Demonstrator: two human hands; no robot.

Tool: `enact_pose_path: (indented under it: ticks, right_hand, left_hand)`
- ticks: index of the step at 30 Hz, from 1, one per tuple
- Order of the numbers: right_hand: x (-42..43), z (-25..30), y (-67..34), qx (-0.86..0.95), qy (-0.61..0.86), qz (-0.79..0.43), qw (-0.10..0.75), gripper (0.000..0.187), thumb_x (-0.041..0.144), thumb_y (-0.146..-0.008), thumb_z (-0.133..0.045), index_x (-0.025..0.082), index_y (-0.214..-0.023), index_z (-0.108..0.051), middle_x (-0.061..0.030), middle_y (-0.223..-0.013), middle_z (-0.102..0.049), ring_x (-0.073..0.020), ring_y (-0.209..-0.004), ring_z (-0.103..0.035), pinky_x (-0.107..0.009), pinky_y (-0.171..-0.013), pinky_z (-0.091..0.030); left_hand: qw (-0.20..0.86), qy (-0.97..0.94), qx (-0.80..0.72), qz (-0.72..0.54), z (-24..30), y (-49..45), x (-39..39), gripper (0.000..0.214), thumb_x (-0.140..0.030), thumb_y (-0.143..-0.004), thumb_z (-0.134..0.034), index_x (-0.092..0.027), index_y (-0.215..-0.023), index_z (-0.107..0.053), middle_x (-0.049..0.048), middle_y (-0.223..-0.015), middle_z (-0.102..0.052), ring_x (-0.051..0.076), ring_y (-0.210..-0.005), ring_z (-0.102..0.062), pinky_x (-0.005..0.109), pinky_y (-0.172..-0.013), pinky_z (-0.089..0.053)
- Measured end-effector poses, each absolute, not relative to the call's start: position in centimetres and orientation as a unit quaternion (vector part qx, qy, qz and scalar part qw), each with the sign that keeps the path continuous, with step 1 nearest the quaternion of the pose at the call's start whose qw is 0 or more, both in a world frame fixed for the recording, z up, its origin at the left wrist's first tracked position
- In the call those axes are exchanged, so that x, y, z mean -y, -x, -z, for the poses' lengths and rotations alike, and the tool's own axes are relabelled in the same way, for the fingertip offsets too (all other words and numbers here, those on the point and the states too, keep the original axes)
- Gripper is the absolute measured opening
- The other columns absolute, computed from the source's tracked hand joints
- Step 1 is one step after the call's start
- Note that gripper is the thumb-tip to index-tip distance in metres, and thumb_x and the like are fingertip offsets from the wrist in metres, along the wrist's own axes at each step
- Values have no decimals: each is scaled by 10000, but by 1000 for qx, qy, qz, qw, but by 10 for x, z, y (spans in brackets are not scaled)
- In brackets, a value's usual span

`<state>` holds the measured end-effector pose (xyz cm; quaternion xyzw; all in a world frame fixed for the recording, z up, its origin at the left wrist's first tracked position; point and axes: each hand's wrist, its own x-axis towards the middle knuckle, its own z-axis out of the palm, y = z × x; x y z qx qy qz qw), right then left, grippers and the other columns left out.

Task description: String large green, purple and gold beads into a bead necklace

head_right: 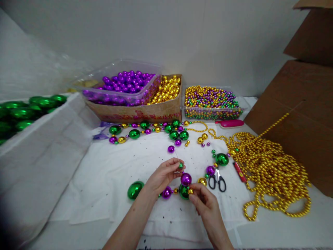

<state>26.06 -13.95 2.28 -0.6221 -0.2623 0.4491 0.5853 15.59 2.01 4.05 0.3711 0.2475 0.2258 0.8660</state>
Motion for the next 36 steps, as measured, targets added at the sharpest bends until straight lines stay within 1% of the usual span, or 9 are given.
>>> enact_pose_path:
  ticks: [9, 14, 18, 21, 23, 26, 29, 33, 36]
  right_hand:
    - [132, -22, -267, 255, 588, -457, 617, 375, 344, -755, -689, 201, -1073, -550, 27, -720, -478, -92, -550, -421, -182, -421, -323]
    - [130, -36, -277, 321, 615, -454, 559, 425, 372, -779, -649, 224, -1158, -525, -29, -889, -532, -145, -680, -508, -232, -483, -403]
    - [120, -56, -291, 422, 728, -248, 481, 330, 374, -849, -560, 237, -1150, -563, -75, -1041, -549, -208, -851, -552, -358, -746, -459]
    - [106, -74, -295, 470, 760, -63, 444, 335, 361, -860, -541, 250, -1174, -575, -102, -1195, -518, -286, -1096, -465, -456, -922, -373]
    - [96, -83, -291, 503, 747, -33, 434, 341, 347, -861, -542, 264, -1189, -578, -95, -1227, -530, -298, -1146, -429, -467, -948, -344]
    - [86, -85, -281, 504, 726, -165, 437, 203, 334, -883, -510, 236, -972, -664, -64, -886, -649, -234, -850, -563, -365, -754, -428]
    - [86, -75, -278, 415, 690, -320, 499, 271, 380, -884, -504, 186, -753, -641, -5, -578, -544, -154, -579, -512, -271, -551, -387]
    - [94, -56, -290, 282, 617, -395, 619, 273, 415, -834, -589, 157, -748, -616, -9, -633, -570, -104, -535, -469, -210, -459, -333]
    - [104, -50, -302, 178, 542, -446, 689, 223, 387, -790, -661, 169, -797, -615, -3, -648, -568, -110, -584, -519, -171, -413, -302]
  left_hand:
    - [828, -409, -295, -247, -42, -163, -18, 153, -270, -723, -709, -129, -754, -659, 72, -930, -656, 138, -779, -578, 260, -733, -469]
    - [771, -429, -320, -346, -60, -159, -27, 131, -260, -714, -707, -135, -740, -678, 21, -749, -630, 111, -696, -551, 226, -689, -456]
    - [704, -455, -328, -436, -80, -157, -34, 131, -268, -727, -694, -146, -772, -683, 8, -733, -635, 116, -679, -562, 239, -692, -467]
    - [664, -477, -326, -474, -89, -162, -32, 121, -257, -726, -695, -146, -773, -688, 14, -754, -654, 121, -686, -571, 232, -684, -466]
    - [660, -485, -318, -477, -91, -166, -28, 119, -256, -730, -692, -149, -781, -695, 17, -759, -662, 123, -684, -575, 231, -680, -468]
    - [671, -471, -315, -478, -91, -167, -24, 118, -263, -740, -684, -159, -793, -698, 15, -767, -665, 119, -678, -581, 231, -682, -473]
    - [700, -453, -320, -450, -85, -164, -28, 133, -278, -735, -689, -152, -776, -691, 23, -756, -655, 123, -680, -579, 238, -682, -479]
    - [751, -493, -296, -324, -67, -175, -44, 197, -303, -750, -665, -146, -867, -685, 67, -850, -667, 146, -702, -594, 275, -685, -487]
    - [701, -575, -323, -273, -49, -210, -62, 174, -231, -757, -627, -159, -906, -680, 71, -878, -667, 152, -687, -589, 281, -673, -477]
